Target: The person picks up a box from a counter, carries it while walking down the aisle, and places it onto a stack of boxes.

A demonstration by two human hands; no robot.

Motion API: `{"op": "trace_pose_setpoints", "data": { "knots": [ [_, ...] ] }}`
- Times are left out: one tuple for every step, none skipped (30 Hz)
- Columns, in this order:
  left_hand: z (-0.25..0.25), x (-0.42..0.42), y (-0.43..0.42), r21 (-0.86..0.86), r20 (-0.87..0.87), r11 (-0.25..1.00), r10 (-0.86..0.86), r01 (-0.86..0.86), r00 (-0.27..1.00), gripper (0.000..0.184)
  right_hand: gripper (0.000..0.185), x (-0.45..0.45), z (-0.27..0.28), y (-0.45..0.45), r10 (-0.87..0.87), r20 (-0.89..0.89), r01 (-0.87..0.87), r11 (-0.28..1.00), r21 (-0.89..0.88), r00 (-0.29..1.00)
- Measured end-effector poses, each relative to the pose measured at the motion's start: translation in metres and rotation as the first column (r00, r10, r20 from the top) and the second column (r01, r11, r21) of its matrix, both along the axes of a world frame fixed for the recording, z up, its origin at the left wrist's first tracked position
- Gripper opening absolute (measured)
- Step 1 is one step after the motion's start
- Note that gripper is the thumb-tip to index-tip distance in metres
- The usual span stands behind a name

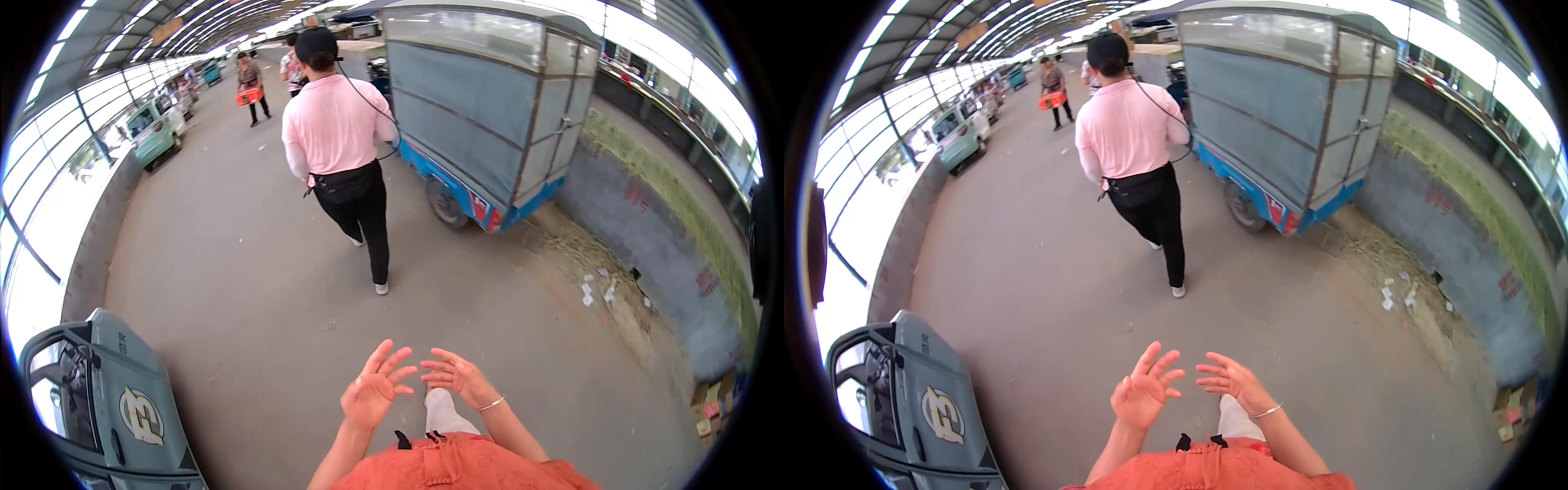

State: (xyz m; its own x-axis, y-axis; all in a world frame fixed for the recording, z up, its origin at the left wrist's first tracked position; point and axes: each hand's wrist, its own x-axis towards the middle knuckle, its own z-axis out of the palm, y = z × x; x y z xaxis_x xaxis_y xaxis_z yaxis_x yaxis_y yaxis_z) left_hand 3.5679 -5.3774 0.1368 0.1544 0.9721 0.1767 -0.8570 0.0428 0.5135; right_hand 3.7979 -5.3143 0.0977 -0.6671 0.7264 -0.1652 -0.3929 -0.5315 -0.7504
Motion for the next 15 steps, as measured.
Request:
{"op": "trace_pose_setpoints", "data": {
  "knots": [
    [0.0, -0.006, 0.014, -0.02, -0.015, 0.999, 0.041, -0.041, 0.999, 0.085, 0.07, 0.0, -0.004, 0.02, 0.013, -0.003, -0.013, 1.0, 0.011, 1.0],
    [0.003, -0.014, 0.031, -0.038, -0.031, 0.996, 0.078, -0.079, 0.996, 0.085, 0.071, -0.002, -0.003, 0.041, 0.014, 0.006, -0.014, 1.0, 0.003, 1.0],
    [0.008, -0.021, 0.046, -0.059, -0.019, 0.993, 0.102, -0.103, 0.995, 0.085, 0.072, -0.005, -0.002, 0.059, 0.012, 0.013, -0.012, 1.0, -0.01, 1.0],
    [0.012, -0.026, 0.059, -0.084, -0.007, 0.988, 0.126, -0.126, 0.992, 0.085, 0.074, -0.006, -0.001, 0.075, 0.01, 0.023, -0.01, 1.0, -0.027, 1.0],
    [0.014, -0.029, 0.073, -0.108, 0.01, 0.983, 0.152, -0.15, 0.988, 0.085, 0.074, -0.007, -0.002, 0.093, 0.022, 0.01, -0.022, 0.999, -0.038, 1.0],
    [0.016, -0.032, 0.089, -0.103, -0.007, 0.98, 0.17, -0.17, 0.985, 0.085, 0.075, -0.007, -0.003, 0.113, 0.037, -0.002, -0.037, 0.998, -0.044, 0.999],
    [0.018, -0.036, 0.104, -0.096, -0.024, 0.977, 0.19, -0.191, 0.981, 0.085, 0.075, -0.009, -0.005, 0.134, 0.053, -0.013, -0.053, 0.997, -0.048, 0.999],
    [0.018, -0.039, 0.118, -0.091, -0.041, 0.973, 0.21, -0.213, 0.977, 0.085, 0.076, -0.011, -0.007, 0.153, 0.073, 0.005, -0.073, 0.996, -0.041, 0.997],
    [0.019, -0.04, 0.131, -0.101, -0.02, 0.967, 0.234, -0.235, 0.972, 0.084, 0.076, -0.014, -0.007, 0.171, 0.095, 0.022, -0.094, 0.995, -0.035, 0.995],
    [0.018, -0.042, 0.142, -0.114, 0.001, 0.96, 0.257, -0.255, 0.966, 0.083, 0.076, -0.018, -0.007, 0.187, 0.116, 0.039, -0.114, 0.993, -0.032, 0.993],
    [0.017, -0.043, 0.154, -0.129, 0.023, 0.953, 0.278, -0.273, 0.96, 0.082, 0.076, -0.023, -0.005, 0.203, 0.133, 0.049, -0.132, 0.991, -0.018, 0.99],
    [0.017, -0.044, 0.164, -0.14, 0.034, 0.948, 0.294, -0.287, 0.955, 0.082, 0.076, -0.028, -0.003, 0.216, 0.147, 0.06, -0.147, 0.989, -0.004, 0.987],
    [0.017, -0.044, 0.173, -0.151, 0.047, 0.942, 0.309, -0.299, 0.95, 0.083, 0.076, -0.031, -0.001, 0.229, 0.159, 0.074, -0.161, 0.987, 0.012, 0.984],
    [0.017, -0.043, 0.182, -0.162, 0.063, 0.937, 0.323, -0.309, 0.944, 0.083, 0.078, -0.035, 0.0, 0.24, 0.18, 0.033, -0.18, 0.984, 0.015, 0.983],
    [0.017, -0.043, 0.189, -0.18, 0.053, 0.93, 0.335, -0.321, 0.941, 0.083, 0.08, -0.038, 0.001, 0.249, 0.198, -0.007, -0.198, 0.98, 0.018, 0.98]
  ]
}}
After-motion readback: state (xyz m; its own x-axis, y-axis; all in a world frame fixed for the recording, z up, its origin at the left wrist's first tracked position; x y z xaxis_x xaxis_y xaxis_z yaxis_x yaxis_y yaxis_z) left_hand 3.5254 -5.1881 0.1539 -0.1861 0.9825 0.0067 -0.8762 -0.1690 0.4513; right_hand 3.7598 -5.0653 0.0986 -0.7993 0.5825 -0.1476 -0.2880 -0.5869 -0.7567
